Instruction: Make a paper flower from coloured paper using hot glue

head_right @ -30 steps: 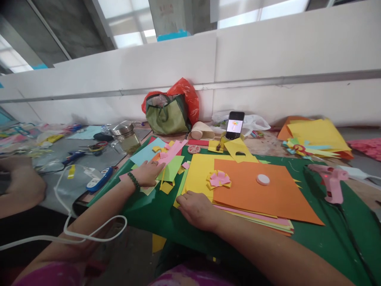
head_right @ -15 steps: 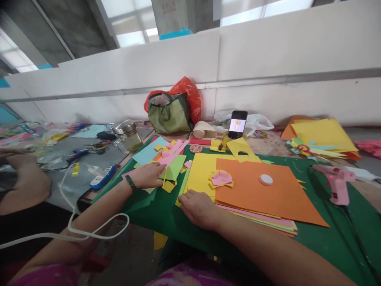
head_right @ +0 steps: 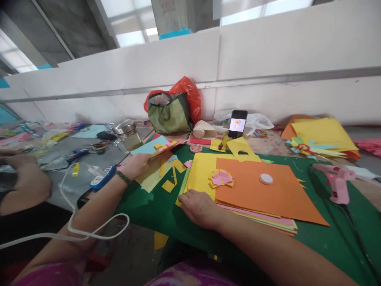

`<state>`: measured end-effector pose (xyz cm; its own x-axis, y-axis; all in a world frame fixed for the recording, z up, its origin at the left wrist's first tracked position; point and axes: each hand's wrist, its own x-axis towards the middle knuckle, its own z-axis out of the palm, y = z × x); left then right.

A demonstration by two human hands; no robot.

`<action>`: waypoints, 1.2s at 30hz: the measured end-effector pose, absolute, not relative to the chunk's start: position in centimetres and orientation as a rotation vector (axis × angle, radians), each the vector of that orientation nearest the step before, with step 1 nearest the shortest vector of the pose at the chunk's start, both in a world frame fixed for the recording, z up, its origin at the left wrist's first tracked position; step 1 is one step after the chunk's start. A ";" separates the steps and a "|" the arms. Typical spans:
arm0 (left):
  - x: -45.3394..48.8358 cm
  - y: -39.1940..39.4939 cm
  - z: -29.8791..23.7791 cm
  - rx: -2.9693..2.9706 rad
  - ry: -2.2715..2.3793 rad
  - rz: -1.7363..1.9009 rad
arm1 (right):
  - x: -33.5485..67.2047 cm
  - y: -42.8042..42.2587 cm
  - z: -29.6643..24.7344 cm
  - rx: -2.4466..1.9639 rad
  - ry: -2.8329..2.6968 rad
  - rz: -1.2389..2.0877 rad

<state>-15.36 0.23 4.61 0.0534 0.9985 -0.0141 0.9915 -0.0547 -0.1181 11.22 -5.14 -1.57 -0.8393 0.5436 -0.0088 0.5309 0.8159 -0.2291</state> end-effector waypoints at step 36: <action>-11.8 -3.5 3.5 -2.344 -1.929 0.370 | 16.5 -3.8 3.6 -0.971 -2.353 0.586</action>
